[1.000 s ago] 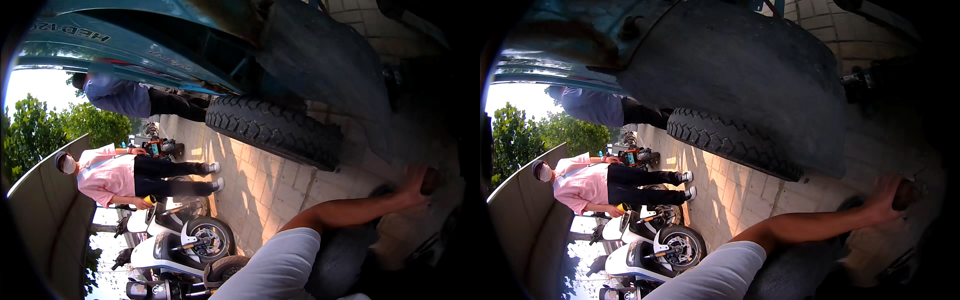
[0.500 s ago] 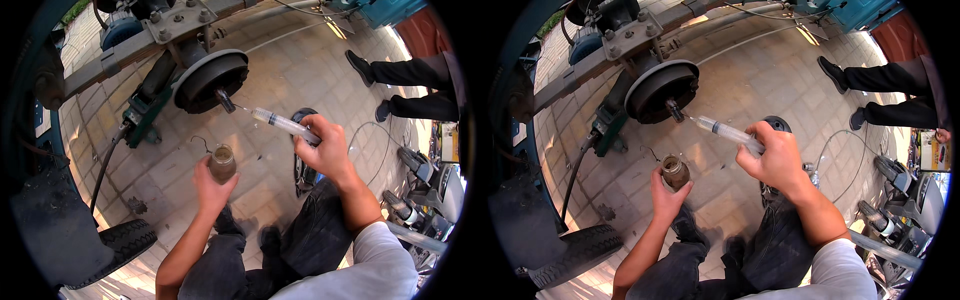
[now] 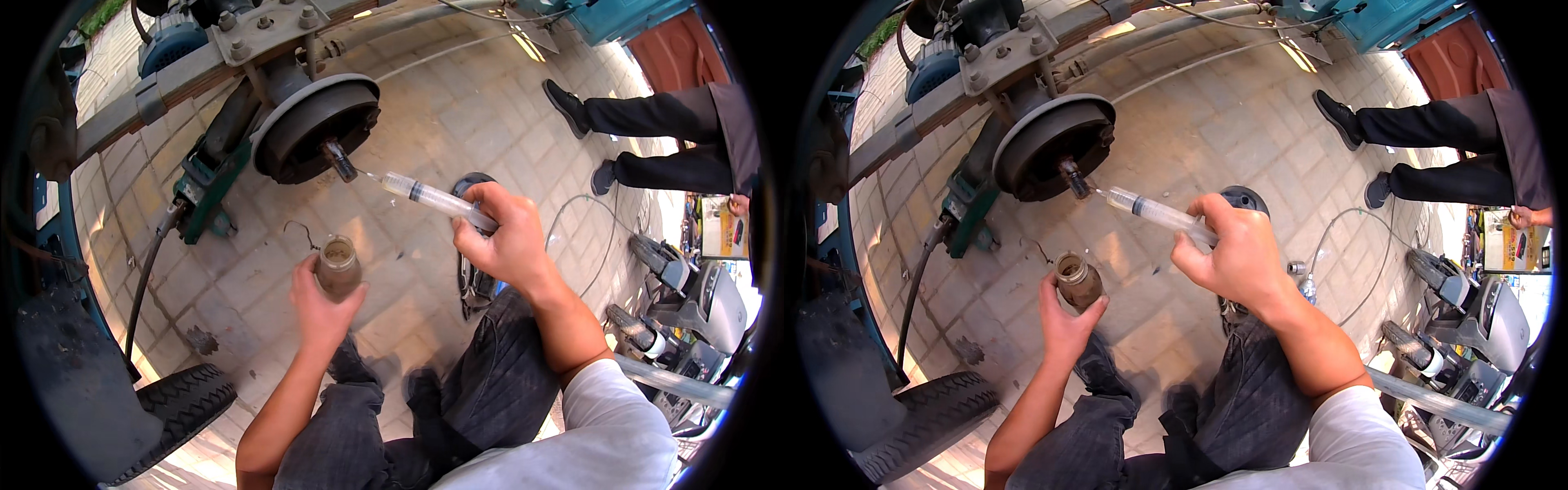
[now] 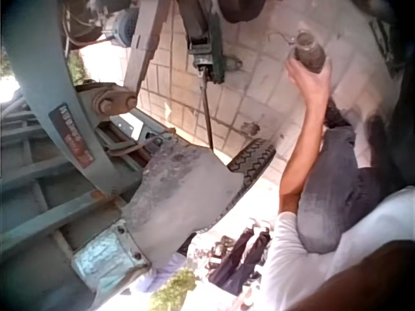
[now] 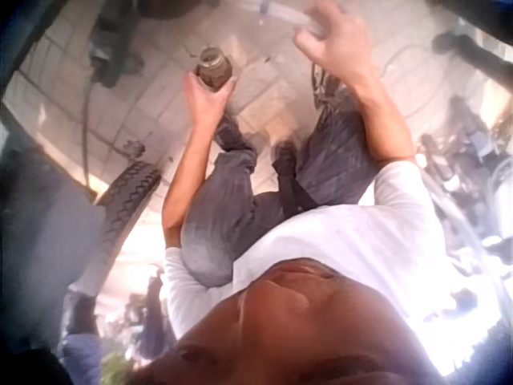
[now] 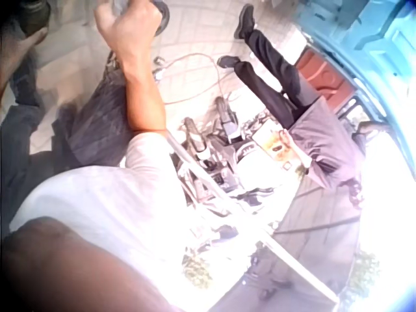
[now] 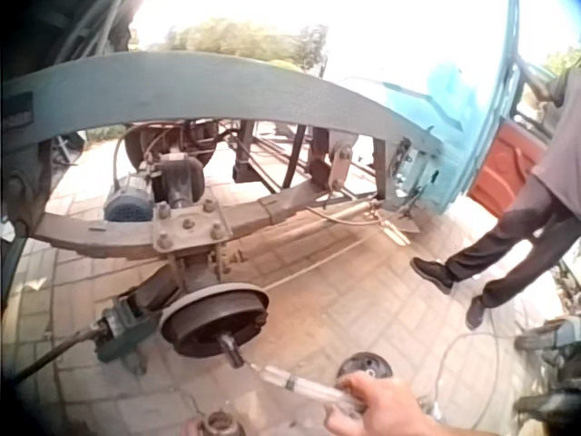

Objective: The person removes a wheel from a three-wheeled vehicle using a hammer and an impact wrench, then lubricates the wheel hub with a syringe. The person handles the tire, wheel hub, and various tools throughout the process.

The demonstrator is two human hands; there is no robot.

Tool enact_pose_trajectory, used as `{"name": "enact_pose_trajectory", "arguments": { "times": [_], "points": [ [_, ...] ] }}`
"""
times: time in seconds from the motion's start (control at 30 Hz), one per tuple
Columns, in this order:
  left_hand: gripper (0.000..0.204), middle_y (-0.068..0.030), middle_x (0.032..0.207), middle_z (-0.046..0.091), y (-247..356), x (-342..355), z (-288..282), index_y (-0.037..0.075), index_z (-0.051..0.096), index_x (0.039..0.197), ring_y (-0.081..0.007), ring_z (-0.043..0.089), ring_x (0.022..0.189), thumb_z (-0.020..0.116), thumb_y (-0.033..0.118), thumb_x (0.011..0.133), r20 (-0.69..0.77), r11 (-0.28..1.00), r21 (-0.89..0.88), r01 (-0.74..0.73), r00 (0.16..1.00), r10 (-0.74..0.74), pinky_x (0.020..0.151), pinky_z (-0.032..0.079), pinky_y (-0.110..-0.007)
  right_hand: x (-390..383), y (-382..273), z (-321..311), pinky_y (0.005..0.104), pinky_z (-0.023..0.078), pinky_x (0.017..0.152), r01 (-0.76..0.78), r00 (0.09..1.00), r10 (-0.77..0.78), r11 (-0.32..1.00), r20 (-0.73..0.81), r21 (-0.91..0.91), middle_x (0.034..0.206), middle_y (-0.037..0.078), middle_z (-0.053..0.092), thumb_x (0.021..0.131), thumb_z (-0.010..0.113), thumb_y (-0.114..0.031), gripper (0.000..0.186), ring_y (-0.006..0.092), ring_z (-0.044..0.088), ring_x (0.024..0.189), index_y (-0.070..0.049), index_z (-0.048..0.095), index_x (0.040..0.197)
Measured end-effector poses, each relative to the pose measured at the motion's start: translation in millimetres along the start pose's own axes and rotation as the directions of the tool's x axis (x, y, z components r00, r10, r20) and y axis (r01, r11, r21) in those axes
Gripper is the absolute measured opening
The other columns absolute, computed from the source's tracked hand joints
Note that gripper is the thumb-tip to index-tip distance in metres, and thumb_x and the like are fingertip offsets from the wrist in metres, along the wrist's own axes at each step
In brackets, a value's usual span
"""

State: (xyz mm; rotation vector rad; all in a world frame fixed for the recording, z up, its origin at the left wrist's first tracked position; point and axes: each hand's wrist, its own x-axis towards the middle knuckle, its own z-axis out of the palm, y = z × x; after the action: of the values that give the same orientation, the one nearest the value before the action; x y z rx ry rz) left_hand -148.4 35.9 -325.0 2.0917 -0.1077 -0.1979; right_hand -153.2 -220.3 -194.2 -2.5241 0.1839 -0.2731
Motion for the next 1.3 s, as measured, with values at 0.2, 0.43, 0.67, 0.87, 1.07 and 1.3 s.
{"name": "enact_pose_trajectory", "arguments": {
  "times": [0.2, 0.43, 0.67, 0.87, 1.07, 1.3],
  "points": [
    [0.078, -0.0172, 0.122, 0.054, 0, 1, 0, 0.001, 0.048, 0.126, -0.0361, 0.053, 0.115, 0.087, 0.027, 0.063, 0.014, 1.0, -0.002, -0.002, 1.0, 0.003, 0.1, 0.04, -0.046, 12, -7, 3, 0.0293, 0.037, 0.045, 0.089, 0.994, -0.089, 0.996, -0.071, -0.002, 0.051, 0.006, 0.052, 0.075, 0.069, -0.009, 0.019, 0.0113, 0.048, 0.044, 0.001, 0.061, 0.089],
    [0.079, -0.0177, 0.124, 0.054, -3, 1, -3, 0.0, 0.048, 0.127, -0.036, 0.052, 0.116, 0.087, 0.028, 0.064, 0.028, 1.0, -0.013, 0.009, 1.0, -0.008, 0.102, 0.038, -0.046, 18, -7, 10, 0.036, 0.045, 0.049, -0.048, 0.998, 0.05, 0.998, -0.044, 0.031, 0.055, 0.011, 0.055, 0.072, 0.072, -0.017, 0.024, 0.0266, 0.056, 0.046, 0.0, 0.063, 0.087],
    [0.079, -0.0177, 0.126, 0.052, 0, -1, -6, 0.0, 0.048, 0.127, -0.0358, 0.051, 0.119, 0.087, 0.028, 0.064, 0.043, 0.999, 0.004, 0.045, 0.998, -0.046, 0.103, 0.037, -0.046, 17, -8, 11, 0.0351, 0.045, 0.049, -0.051, 0.997, 0.052, 0.998, -0.059, 0.031, 0.055, 0.011, 0.056, 0.071, 0.072, -0.016, 0.024, 0.0254, 0.056, 0.046, 0.0, 0.063, 0.087],
    [0.078, -0.0178, 0.125, 0.053, -3, -2, -5, 0.0, 0.049, 0.127, -0.0357, 0.051, 0.118, 0.087, 0.027, 0.064, 0.044, 0.999, -0.017, 0.026, 0.999, -0.026, 0.102, 0.037, -0.046, 16, -12, 9, 0.035, 0.044, 0.048, -0.066, 0.996, 0.068, 0.997, -0.051, 0.035, 0.055, 0.012, 0.056, 0.071, 0.072, -0.017, 0.025, 0.0244, 0.055, 0.045, 0.001, 0.063, 0.087],
    [0.077, -0.017, 0.124, 0.054, -3, -3, -7, 0.001, 0.049, 0.126, -0.036, 0.052, 0.117, 0.087, 0.026, 0.064, 0.034, 1.0, 0.013, 0.009, 0.999, -0.009, 0.102, 0.038, -0.046, 22, -20, 8, 0.0317, 0.04, 0.046, 0.051, 0.998, -0.052, 0.999, -0.045, -0.008, 0.052, 0.009, 0.054, 0.073, 0.07, -0.013, 0.021, 0.018, 0.051, 0.043, 0.0, 0.063, 0.087],
    [0.077, -0.0164, 0.123, 0.054, -4, -5, -5, 0.002, 0.049, 0.126, -0.0353, 0.052, 0.116, 0.087, 0.026, 0.063, 0.017, 1.0, 0.004, 0.011, 1.0, -0.011, 0.102, 0.038, -0.046, 32, -20, 11, 0.0325, 0.04, 0.044, 0.108, 0.993, -0.111, 0.989, -0.029, -0.098, 0.053, 0.012, 0.055, 0.073, 0.07, -0.013, 0.021, 0.0196, 0.053, 0.042, 0.0, 0.063, 0.088]
  ]
}}
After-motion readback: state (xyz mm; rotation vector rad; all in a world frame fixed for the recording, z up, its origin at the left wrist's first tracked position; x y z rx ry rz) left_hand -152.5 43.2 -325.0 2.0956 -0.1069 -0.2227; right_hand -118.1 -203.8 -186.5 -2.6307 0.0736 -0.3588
